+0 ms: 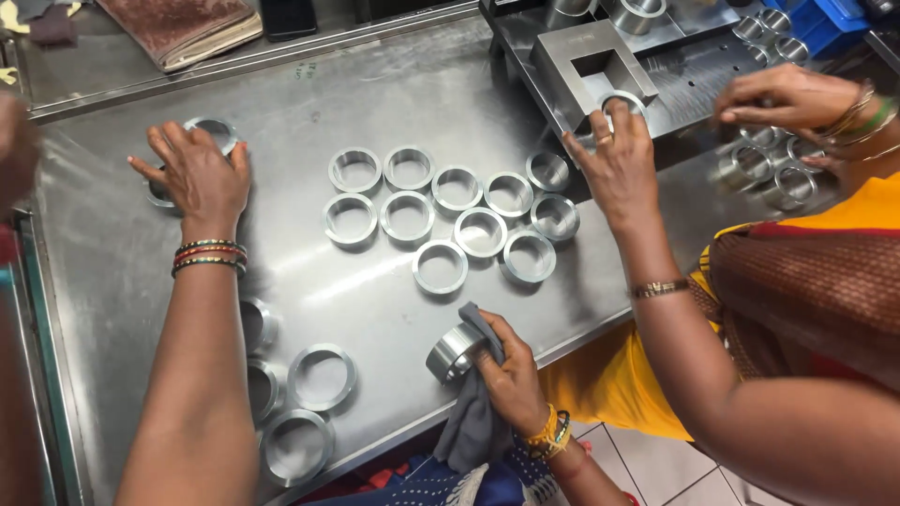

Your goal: The person is wiping metal rings with a cloth and organizing them on a metal table in an industrial environment.

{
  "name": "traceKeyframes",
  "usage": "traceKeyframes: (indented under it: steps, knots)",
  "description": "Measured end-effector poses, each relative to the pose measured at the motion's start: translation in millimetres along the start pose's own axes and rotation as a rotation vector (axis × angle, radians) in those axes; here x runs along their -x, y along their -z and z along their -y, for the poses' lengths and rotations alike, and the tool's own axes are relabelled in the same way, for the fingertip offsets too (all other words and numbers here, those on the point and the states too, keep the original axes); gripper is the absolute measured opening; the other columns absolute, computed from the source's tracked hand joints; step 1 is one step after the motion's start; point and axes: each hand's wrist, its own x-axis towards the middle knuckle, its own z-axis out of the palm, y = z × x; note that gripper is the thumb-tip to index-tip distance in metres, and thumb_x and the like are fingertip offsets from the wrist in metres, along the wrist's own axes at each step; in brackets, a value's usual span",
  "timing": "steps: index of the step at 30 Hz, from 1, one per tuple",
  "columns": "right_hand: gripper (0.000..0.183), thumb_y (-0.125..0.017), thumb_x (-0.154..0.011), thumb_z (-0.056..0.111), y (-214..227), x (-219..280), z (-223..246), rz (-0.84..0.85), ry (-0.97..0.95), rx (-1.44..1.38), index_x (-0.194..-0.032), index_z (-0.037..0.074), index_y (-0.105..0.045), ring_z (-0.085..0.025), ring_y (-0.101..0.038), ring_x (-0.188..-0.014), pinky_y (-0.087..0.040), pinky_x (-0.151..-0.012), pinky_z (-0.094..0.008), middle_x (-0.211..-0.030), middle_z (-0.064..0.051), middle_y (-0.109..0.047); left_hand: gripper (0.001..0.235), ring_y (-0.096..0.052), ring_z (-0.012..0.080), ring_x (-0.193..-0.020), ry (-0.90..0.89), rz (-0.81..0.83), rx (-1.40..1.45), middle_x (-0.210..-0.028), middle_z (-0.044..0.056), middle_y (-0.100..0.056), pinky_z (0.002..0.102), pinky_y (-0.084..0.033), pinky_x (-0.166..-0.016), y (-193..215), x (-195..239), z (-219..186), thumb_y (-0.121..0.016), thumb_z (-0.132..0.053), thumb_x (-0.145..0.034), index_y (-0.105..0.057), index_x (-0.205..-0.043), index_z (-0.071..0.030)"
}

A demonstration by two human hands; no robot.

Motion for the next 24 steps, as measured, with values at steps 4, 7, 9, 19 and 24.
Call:
traceKeyframes:
  steps: [4, 7, 9, 19, 24]
  knots:
    - [0.04, -0.058, -0.097, 0.002, -1.4, 1.7, -2.2, -0.017, 0.037, 0.014, -0.137, -0.003, -0.058, -0.013, -0.062, -0.115, -0.049, -0.1, -0.028, -0.124, -0.009, -0.068, 0.041, -0.033, 0.0492, -0.137, 0.107, -0.11, 0.054, -0.133, 0.028, -0.047, 0.079, -0.021, -0.102, 11.2, 3.4, -12.9, -0.073, -0.011, -0.082, -0.065, -0.119, 0.007]
    - [0.045, -0.053, -0.093, -0.004, -2.5, 3.8, -2.2, -0.016, 0.081, 0.056, -0.138, -0.003, -0.057, -0.014, -0.062, -0.12, -0.048, -0.103, -0.028, -0.128, -0.009, -0.067, 0.029, -0.048, 0.0392, -0.132, 0.086, 0.106, 0.517, -0.137, 0.022, -0.048, 0.048, -0.048, -0.108, 70.7, 30.4, -64.0, -0.058, 0.001, -0.092, -0.064, -0.12, -0.001]
    - [0.047, -0.052, -0.091, -0.008, -5.8, 4.8, 6.8, -0.021, 0.139, 0.111, -0.137, -0.002, -0.058, -0.018, -0.061, -0.123, -0.047, -0.105, -0.03, -0.13, -0.011, -0.066, 0.018, -0.061, 0.0308, -0.112, 0.058, 0.238, 0.729, -0.122, 0.017, -0.062, 0.042, -0.053, -0.094, 99.3, 83.9, -97.3, -0.063, -0.006, -0.093, -0.066, -0.111, -0.002]
    - [0.061, -0.049, -0.073, -0.014, -35.6, 18.8, 57.3, 0.032, 0.575, 0.495, -0.129, 0.005, -0.064, -0.03, -0.072, -0.109, -0.056, -0.093, -0.033, -0.123, -0.017, -0.068, 0.027, -0.063, 0.0165, -0.077, -0.058, 0.919, 1.239, -0.084, 0.005, -0.075, 0.031, -0.053, -0.07, 250.0, 230.5, -145.4, -0.077, -0.03, -0.089, -0.078, -0.099, -0.006]
    - [0.043, -0.053, -0.093, -0.008, -55.3, 19.7, 18.4, 0.181, -0.135, -0.379, -0.133, 0.004, -0.064, -0.027, -0.067, -0.109, -0.055, -0.094, -0.033, -0.118, -0.018, -0.07, 0.026, -0.061, 0.0128, -0.087, -0.147, 0.729, 1.378, -0.091, 0.002, -0.074, 0.028, -0.05, -0.074, 264.3, 237.9, -125.5, -0.08, -0.028, -0.087, -0.079, -0.102, -0.007]
